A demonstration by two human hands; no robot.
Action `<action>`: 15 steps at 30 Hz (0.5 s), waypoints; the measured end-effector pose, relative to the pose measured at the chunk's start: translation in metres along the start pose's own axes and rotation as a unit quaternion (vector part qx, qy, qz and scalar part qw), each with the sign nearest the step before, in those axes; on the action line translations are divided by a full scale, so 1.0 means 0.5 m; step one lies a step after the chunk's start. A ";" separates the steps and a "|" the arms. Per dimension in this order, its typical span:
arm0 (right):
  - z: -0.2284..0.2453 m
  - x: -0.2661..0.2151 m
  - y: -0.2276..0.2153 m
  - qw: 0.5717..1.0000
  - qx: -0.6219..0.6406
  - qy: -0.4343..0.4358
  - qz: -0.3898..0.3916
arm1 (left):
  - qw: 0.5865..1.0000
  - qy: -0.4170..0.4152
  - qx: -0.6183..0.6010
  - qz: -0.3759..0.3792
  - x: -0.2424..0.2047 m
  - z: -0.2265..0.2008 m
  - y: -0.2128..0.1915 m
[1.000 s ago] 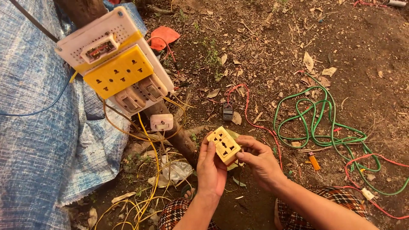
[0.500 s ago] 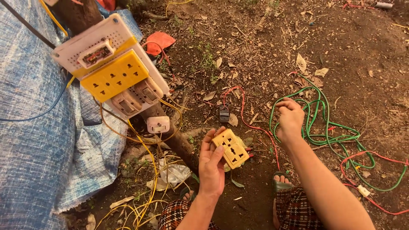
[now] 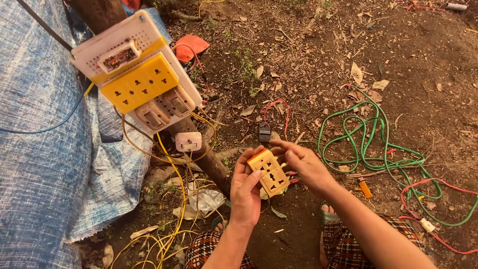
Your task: Securing a tarp to a wooden pole and testing an outdoor electrical outlet with a voltage tester.
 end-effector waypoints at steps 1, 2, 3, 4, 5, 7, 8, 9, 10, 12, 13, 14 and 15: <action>-0.012 -0.002 0.002 1.000 0.001 0.000 0.000 | 1.000 -0.001 0.001 -0.001 -0.001 -0.001 0.001; -0.018 -0.004 0.016 0.999 0.002 -0.015 0.032 | 1.000 -0.004 0.002 -0.005 0.000 -0.001 0.000; -0.024 -0.006 0.031 0.997 0.004 -0.031 0.064 | 1.000 -0.007 0.004 -0.010 0.000 -0.001 0.000; -0.021 -0.007 0.032 0.998 0.005 -0.030 0.063 | 1.000 -0.008 0.005 -0.010 0.002 0.002 -0.003; -0.031 -0.009 0.034 0.998 -0.003 0.001 0.063 | 1.000 0.001 0.000 0.004 0.004 0.001 0.000; -0.053 -0.009 0.034 0.997 -0.009 0.036 0.061 | 1.000 0.007 -0.004 0.017 0.006 0.000 0.006; -0.061 -0.006 0.033 0.998 0.018 0.024 0.049 | 1.000 -0.002 0.003 0.000 0.005 0.003 0.004; -0.068 -0.002 0.031 0.998 0.045 0.013 0.038 | 1.000 -0.011 0.010 -0.016 0.005 0.007 0.001; -0.074 -0.001 0.027 0.998 0.047 0.017 0.036 | 1.000 -0.016 0.010 -0.018 0.005 0.006 0.001; -0.074 0.003 0.017 0.999 0.025 -0.001 0.035 | 0.998 -0.027 -0.008 -0.055 0.005 0.004 -0.014; -0.049 0.002 0.014 0.999 0.026 0.002 0.034 | 0.998 -0.030 -0.008 -0.057 0.002 -0.003 -0.013; -0.034 0.000 0.005 0.999 0.017 0.033 0.021 | 0.996 -0.029 -0.010 -0.083 -0.002 -0.011 -0.021; -0.018 -0.003 -0.004 0.998 0.008 0.064 0.007 | 0.994 -0.028 -0.012 -0.108 -0.006 -0.020 -0.028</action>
Point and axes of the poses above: each hand's wrist, its own x-axis towards the middle knuckle, its own y-axis out of the palm, z = x × y, the point moved 10 cm from there along x, towards the middle knuckle, and after that the axes turned 12 degrees about -y, right-handed, at the moved point
